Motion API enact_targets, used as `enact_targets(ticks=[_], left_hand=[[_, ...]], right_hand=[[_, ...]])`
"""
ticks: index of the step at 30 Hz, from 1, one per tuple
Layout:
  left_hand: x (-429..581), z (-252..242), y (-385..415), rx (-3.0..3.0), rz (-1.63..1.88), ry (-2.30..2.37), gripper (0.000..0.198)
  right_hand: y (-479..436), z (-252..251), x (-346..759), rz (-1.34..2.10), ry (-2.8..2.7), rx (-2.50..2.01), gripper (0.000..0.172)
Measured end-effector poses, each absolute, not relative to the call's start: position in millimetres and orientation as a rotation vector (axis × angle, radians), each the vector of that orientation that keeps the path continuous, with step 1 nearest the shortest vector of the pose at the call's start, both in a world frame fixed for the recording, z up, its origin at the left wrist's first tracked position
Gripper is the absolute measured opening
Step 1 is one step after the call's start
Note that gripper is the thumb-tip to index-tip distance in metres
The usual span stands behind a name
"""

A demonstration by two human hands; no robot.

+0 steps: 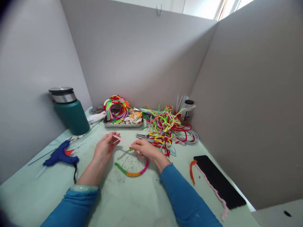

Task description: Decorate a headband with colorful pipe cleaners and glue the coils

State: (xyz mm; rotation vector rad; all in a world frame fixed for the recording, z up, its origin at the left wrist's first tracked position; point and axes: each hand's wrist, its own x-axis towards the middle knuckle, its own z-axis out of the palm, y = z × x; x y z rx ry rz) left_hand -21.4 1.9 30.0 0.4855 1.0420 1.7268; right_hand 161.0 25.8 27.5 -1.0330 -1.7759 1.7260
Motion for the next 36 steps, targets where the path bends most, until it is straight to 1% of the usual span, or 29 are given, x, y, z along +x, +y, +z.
enact_targets(ticks=[2, 4, 9, 12, 19, 24, 27, 29, 31, 34, 36], left_hand=[[-22, 31, 2, 0.426, 1.727, 0.999, 0.010], [-22, 31, 3, 0.401, 1.725, 0.975, 0.011], [-22, 30, 3, 0.458, 1.720, 0.984, 0.012], [-22, 28, 3, 0.549, 1.699, 0.945, 0.010], [-26, 29, 3, 0.518, 1.739, 0.971, 0.011], [-25, 26, 7, 0.456, 1.692, 1.081, 0.010], [-25, 23, 9, 0.435, 1.633, 1.086, 0.010], [-25, 22, 10, 0.400, 1.648, 1.101, 0.011], [-25, 23, 10, 0.363, 1.683, 1.118, 0.012], [-24, 25, 10, 0.328, 1.742, 1.122, 0.011], [-25, 25, 10, 0.315, 1.770, 1.113, 0.012]], right_hand=[[26, 27, 163, 1.635, -1.891, -1.056, 0.020], [27, 28, 165, 1.493, -2.036, -1.072, 0.017], [31, 31, 167, 0.910, -2.183, -1.130, 0.016], [33, 32, 169, 0.737, -2.215, -1.151, 0.015], [33, 31, 171, 0.599, -2.291, -1.040, 0.012], [36, 25, 172, 0.460, -2.155, -1.171, 0.012], [39, 26, 173, 0.468, -2.078, -1.215, 0.012], [43, 33, 180, 0.491, -1.965, -1.198, 0.014], [49, 42, 196, 0.499, -1.802, -1.186, 0.022], [60, 51, 234, 0.398, -1.616, -1.353, 0.028], [66, 49, 261, 0.227, -1.663, -1.634, 0.022]])
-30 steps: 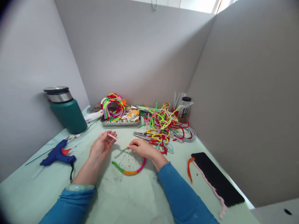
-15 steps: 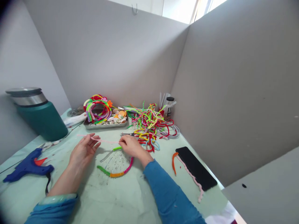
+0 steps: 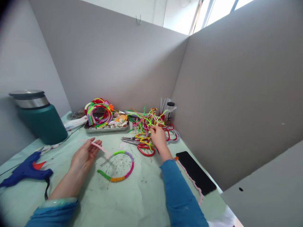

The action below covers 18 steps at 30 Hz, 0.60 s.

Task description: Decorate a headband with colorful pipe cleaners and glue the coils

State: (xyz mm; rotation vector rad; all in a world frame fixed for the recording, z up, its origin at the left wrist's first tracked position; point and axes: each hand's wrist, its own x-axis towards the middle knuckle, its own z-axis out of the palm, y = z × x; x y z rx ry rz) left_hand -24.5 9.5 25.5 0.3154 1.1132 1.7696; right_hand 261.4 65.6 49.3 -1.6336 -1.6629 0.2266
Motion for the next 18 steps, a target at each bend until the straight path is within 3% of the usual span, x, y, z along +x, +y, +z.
enact_targets(ticks=[3, 11, 18], left_hand=[[-25, 26, 9, 0.330, 1.773, 1.080, 0.012], [-24, 36, -1, 0.565, 1.856, 1.199, 0.041], [-27, 35, 3, 0.455, 1.877, 1.256, 0.020]], right_hand=[[68, 37, 286, 0.183, -1.836, -1.981, 0.018], [60, 29, 288, 0.056, -1.911, -1.903, 0.022], [80, 61, 307, 0.117, -1.896, -1.741, 0.029]])
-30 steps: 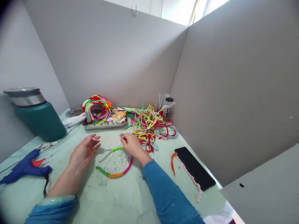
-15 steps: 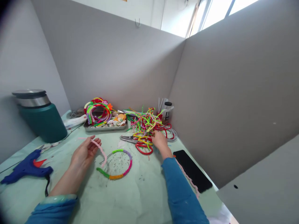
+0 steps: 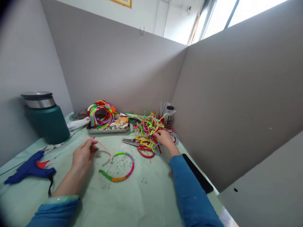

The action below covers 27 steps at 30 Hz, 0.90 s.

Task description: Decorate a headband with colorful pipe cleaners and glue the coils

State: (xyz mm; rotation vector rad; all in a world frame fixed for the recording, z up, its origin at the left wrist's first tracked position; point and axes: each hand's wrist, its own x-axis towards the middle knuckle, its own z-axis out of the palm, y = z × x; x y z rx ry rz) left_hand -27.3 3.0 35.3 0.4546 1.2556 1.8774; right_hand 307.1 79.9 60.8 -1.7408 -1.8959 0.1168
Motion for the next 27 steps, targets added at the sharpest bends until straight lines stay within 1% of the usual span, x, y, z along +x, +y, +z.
enact_targets(ticks=[2, 5, 9, 13, 14, 18, 23, 26, 27], left_hand=[[-28, 36, 3, 0.478, 1.885, 1.173, 0.021], [-28, 37, 3, 0.526, 1.883, 1.082, 0.032], [-27, 36, 2, 0.516, 1.781, 1.166, 0.027], [-25, 35, 2, 0.559, 1.680, 1.207, 0.024], [-24, 34, 2, 0.572, 1.663, 1.211, 0.024], [-23, 32, 3, 0.607, 1.609, 1.229, 0.026], [-22, 31, 1, 0.683, 1.548, 1.233, 0.030], [-20, 32, -1, 0.760, 1.505, 1.202, 0.034], [-19, 32, -2, 0.802, 1.492, 1.184, 0.035]], right_hand=[[95, 71, 306, 0.106, -1.869, -1.728, 0.031], [126, 82, 296, 0.064, -1.797, -1.710, 0.030], [166, 83, 281, 0.082, -1.745, -1.720, 0.031], [185, 87, 280, 0.136, -1.675, -1.721, 0.018], [187, 92, 282, 0.138, -1.650, -1.698, 0.018], [191, 126, 293, 0.145, -1.511, -1.560, 0.028], [178, 160, 285, 0.322, -1.454, -1.369, 0.026], [157, 157, 261, 0.485, -1.522, -1.267, 0.023], [147, 152, 250, 0.604, -1.560, -1.194, 0.023]])
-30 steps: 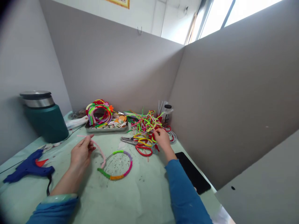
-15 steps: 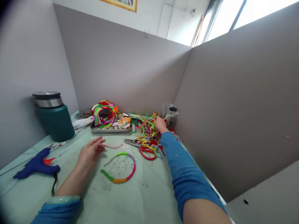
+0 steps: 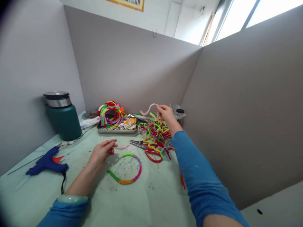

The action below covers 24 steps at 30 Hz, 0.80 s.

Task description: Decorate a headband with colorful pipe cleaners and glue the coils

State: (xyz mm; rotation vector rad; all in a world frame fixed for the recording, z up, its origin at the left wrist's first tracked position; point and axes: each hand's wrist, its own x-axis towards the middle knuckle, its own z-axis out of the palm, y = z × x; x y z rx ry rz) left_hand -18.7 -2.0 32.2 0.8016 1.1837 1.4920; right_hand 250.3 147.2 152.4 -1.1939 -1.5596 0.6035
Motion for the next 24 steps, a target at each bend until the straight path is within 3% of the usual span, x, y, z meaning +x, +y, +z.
enact_targets(ticks=[4, 11, 17, 24], left_hand=[[-12, 36, -7, 0.965, 1.423, 1.084, 0.037], [-12, 36, -4, 0.738, 1.476, 0.858, 0.035], [-23, 30, 2, 0.580, 1.667, 0.838, 0.016], [-30, 35, 3, 0.480, 1.890, 0.857, 0.009]], right_hand=[[101, 118, 201, 0.756, -1.770, -1.021, 0.024], [37, 50, 145, 0.046, -2.430, -0.725, 0.020], [39, 20, 150, -0.304, -2.433, -0.768, 0.018], [61, 11, 184, -0.273, -2.303, -0.919, 0.021]])
